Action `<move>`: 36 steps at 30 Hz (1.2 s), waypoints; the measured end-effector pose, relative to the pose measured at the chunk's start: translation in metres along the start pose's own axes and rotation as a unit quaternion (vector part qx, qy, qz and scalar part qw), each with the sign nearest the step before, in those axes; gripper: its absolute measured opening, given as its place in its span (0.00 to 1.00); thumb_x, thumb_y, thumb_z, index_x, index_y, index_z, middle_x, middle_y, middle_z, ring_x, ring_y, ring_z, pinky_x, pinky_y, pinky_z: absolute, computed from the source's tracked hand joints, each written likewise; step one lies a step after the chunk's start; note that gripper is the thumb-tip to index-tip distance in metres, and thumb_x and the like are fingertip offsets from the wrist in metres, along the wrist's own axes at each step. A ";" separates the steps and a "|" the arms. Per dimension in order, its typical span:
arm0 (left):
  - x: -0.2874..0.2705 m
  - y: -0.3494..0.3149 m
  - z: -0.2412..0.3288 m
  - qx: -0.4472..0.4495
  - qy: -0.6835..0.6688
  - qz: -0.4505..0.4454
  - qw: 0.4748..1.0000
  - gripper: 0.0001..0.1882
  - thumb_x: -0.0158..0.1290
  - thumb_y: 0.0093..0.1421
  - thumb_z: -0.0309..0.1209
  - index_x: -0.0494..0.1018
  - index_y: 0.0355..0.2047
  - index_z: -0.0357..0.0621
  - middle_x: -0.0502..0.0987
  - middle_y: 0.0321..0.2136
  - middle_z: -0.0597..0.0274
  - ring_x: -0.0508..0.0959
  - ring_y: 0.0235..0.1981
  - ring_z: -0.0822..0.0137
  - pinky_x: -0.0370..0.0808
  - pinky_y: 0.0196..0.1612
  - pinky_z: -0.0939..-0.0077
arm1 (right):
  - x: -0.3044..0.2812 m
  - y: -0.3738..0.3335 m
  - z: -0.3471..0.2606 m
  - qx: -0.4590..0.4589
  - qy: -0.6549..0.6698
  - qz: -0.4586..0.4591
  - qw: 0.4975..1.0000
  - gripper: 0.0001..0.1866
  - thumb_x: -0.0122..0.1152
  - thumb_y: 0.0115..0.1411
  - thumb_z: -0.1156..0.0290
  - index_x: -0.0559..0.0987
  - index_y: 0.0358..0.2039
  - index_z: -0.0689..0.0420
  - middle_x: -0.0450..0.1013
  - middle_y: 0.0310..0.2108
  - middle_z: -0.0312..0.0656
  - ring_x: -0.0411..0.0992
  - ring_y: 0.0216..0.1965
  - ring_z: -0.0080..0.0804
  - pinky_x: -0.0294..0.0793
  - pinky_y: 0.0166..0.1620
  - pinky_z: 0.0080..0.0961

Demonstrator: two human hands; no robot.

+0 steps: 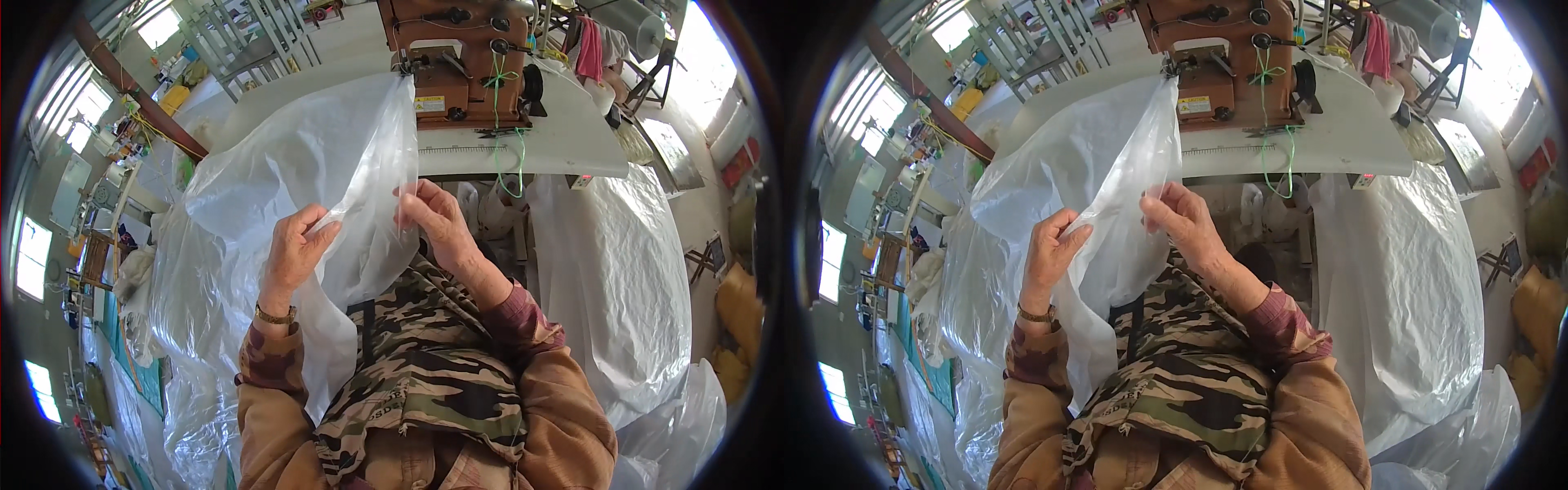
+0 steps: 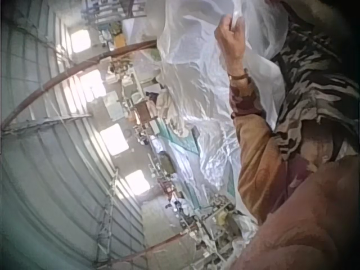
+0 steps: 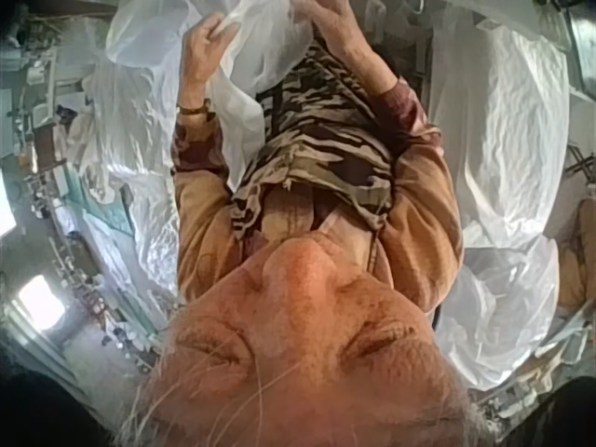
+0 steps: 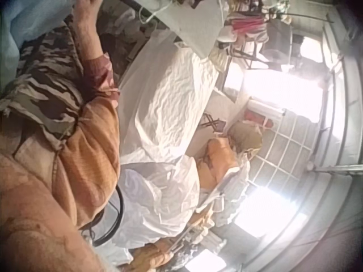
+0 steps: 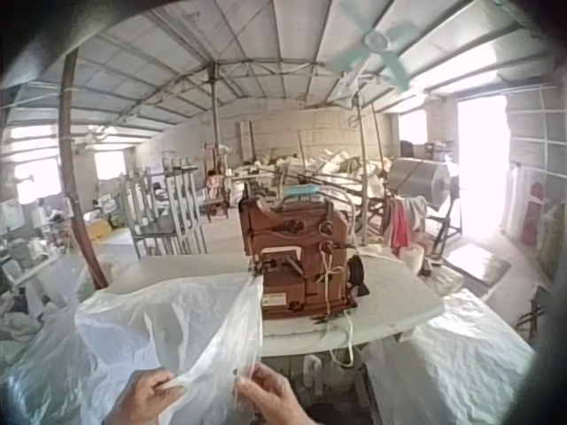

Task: The person joins or hems large sheets of white plastic material using a sewing machine.

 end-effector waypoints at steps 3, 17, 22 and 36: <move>0.000 0.001 -0.004 -0.020 -0.025 -0.001 0.999 0.10 0.58 0.60 0.30 0.70 0.29 0.35 0.62 0.16 0.65 0.59 0.20 0.77 0.60 0.23 0.78 | 0.005 0.001 -0.005 -0.018 0.035 0.021 0.999 0.10 0.55 0.67 0.64 0.77 0.40 0.58 0.74 0.32 0.35 0.69 0.34 0.19 0.68 0.43 0.19; -0.008 0.011 -0.011 -0.053 -0.151 -0.017 0.987 0.09 0.58 0.60 0.29 0.72 0.27 0.38 0.64 0.20 0.79 0.60 0.24 0.85 0.57 0.24 0.85 | 0.035 -0.008 -0.002 0.018 0.154 -0.095 0.983 0.14 0.53 0.68 0.62 0.78 0.40 0.60 0.70 0.23 0.31 0.67 0.26 0.19 0.68 0.37 0.17; 0.011 0.007 -0.007 -0.038 -0.228 -0.026 0.973 0.05 0.53 0.64 0.27 0.72 0.34 0.37 0.67 0.23 0.79 0.63 0.25 0.85 0.60 0.26 0.86 | 0.068 -0.016 -0.003 0.008 0.037 -0.157 0.987 0.18 0.46 0.72 0.61 0.78 0.43 0.63 0.74 0.21 0.33 0.72 0.24 0.19 0.73 0.36 0.20; 0.022 -0.001 -0.019 -0.134 -0.255 -0.101 0.952 0.16 0.58 0.62 0.41 0.69 0.27 0.41 0.64 0.18 0.76 0.57 0.17 0.86 0.54 0.16 0.84 | 0.121 -0.029 0.023 0.115 0.003 -0.325 0.939 0.15 0.46 0.72 0.65 0.76 0.50 0.58 0.74 0.18 0.34 0.73 0.24 0.20 0.72 0.35 0.20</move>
Point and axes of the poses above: each hand's wrist, its own y-axis towards the middle knuckle, its own x-axis out of the palm, z = x × y, the point moved 8 cm from there along y, towards the middle knuckle
